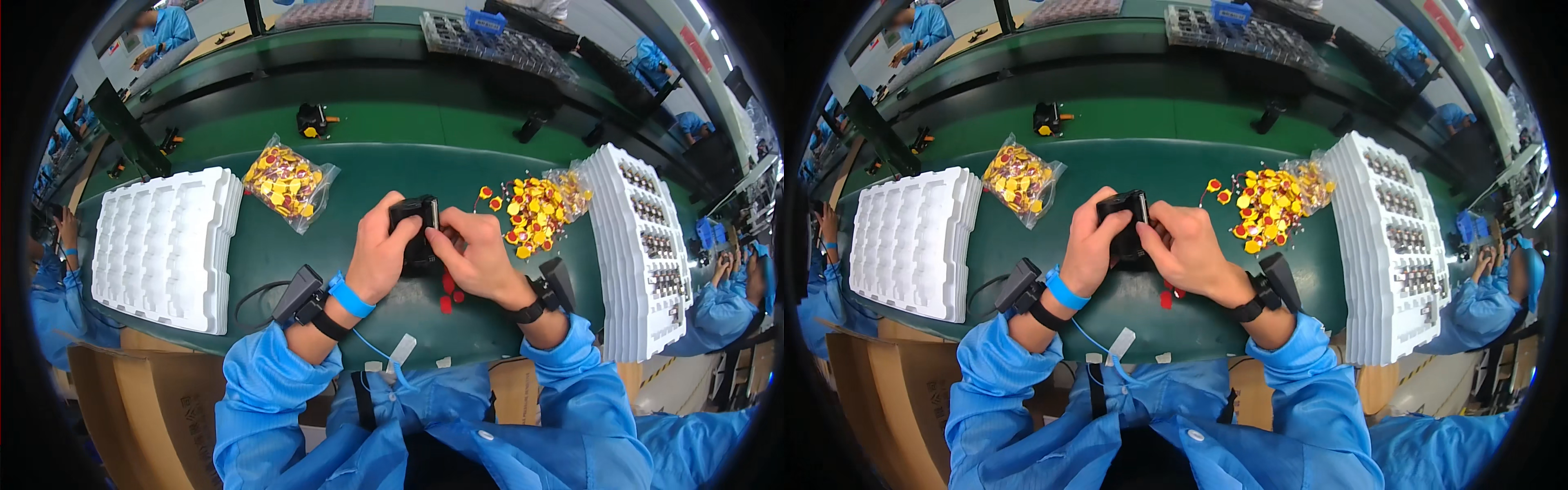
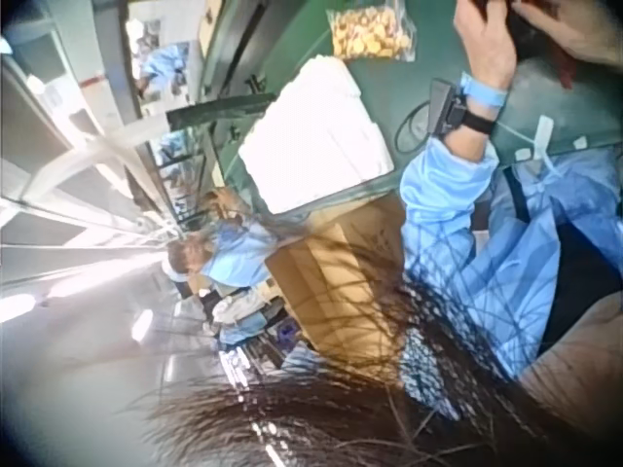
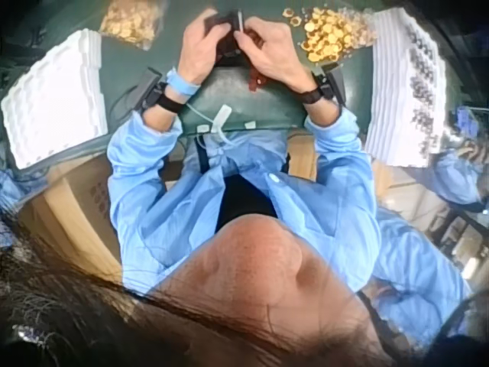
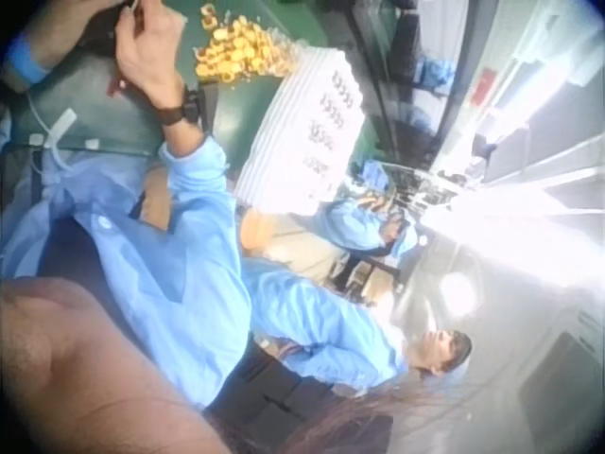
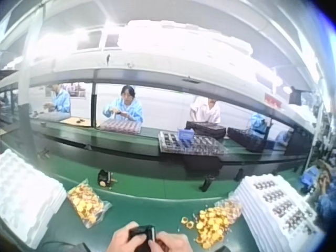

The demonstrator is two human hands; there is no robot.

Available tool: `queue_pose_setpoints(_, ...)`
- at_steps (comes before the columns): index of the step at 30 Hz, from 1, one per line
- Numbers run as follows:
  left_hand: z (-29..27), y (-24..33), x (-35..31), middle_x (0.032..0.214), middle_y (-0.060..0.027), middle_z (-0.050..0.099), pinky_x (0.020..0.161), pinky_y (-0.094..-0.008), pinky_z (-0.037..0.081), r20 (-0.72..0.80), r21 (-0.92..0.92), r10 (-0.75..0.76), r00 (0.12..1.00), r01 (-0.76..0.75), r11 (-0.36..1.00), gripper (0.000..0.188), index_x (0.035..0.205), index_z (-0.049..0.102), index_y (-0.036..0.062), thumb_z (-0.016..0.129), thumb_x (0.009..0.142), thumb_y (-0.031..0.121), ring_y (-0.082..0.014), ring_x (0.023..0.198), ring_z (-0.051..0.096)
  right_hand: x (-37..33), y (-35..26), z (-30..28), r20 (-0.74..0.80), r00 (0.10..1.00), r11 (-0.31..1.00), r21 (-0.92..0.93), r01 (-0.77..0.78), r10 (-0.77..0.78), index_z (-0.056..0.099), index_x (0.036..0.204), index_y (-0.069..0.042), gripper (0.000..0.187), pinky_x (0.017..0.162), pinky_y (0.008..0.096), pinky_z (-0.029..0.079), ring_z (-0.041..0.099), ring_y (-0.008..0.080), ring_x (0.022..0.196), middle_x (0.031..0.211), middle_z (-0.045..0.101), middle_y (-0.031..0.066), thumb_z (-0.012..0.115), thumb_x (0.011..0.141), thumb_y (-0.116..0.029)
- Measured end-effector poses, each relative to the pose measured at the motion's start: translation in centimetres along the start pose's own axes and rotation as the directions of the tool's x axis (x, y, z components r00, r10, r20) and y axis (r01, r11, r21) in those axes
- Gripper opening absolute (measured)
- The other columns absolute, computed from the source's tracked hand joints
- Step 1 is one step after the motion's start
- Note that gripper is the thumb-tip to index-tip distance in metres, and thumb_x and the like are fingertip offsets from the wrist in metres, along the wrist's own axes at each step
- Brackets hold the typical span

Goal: Assemble small plastic and metal components onto a black plastic base plate on an assembly line.

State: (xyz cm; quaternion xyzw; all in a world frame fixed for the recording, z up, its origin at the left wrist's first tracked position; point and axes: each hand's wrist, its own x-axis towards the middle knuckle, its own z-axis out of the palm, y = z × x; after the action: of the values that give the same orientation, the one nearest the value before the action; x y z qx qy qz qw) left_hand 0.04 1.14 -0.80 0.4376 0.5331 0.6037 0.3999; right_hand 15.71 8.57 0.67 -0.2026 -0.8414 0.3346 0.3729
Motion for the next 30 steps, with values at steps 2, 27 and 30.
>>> queue_pose_setpoints(2, 0.5, -0.7, 0.4, 0.067, -0.0055, 0.054, 0.057, -0.0304, 0.041, -0.058, 0.019, 0.163, 0.985, -0.162, 0.987, 0.018, 0.091, 0.053, -0.0005, 0.061, 0.091, 0.016, -0.0101, 0.064, 0.050, 1.6, 0.9, -0.4, -0.002, 0.998, 0.997, -0.036, -0.062, 0.062, 0.058, 0.073, 0.001, 0.018, 0.048, 0.0305, 0.042, 0.057, 0.0161, 0.048, 0.057, 0.058, 0.0090, 0.068, 0.085, -0.008)
queue_pose_setpoints(27, 0.6, -1.9, 0.5, 0.055, -0.0099, 0.051, 0.048, -0.0319, 0.039, 0.074, 0.335, 0.318, 0.945, -0.324, 0.885, 0.007, 0.082, 0.057, -0.0004, 0.062, 0.082, 0.005, -0.0182, 0.047, 0.051, 18.0, 13.2, -6.3, -0.132, 0.875, 0.796, -0.370, -0.480, 0.466, 0.066, 0.076, 0.008, 0.029, 0.047, 0.0360, 0.052, 0.065, 0.0256, 0.046, 0.061, 0.065, 0.0165, 0.071, 0.086, -0.019)
queue_pose_setpoints(30, 0.7, -1.1, 0.5, 0.054, -0.0085, 0.049, 0.047, -0.0303, 0.036, 0.089, 0.356, 0.284, 0.955, -0.296, 0.886, 0.007, 0.082, 0.056, -0.0004, 0.061, 0.084, 0.004, -0.0143, 0.046, 0.048, 14.1, 10.4, -8.3, -0.003, 0.899, 0.765, -0.524, -0.374, 0.437, 0.068, 0.079, 0.005, 0.023, 0.055, 0.0366, 0.055, 0.067, 0.0284, 0.050, 0.065, 0.067, 0.0201, 0.073, 0.082, -0.017)
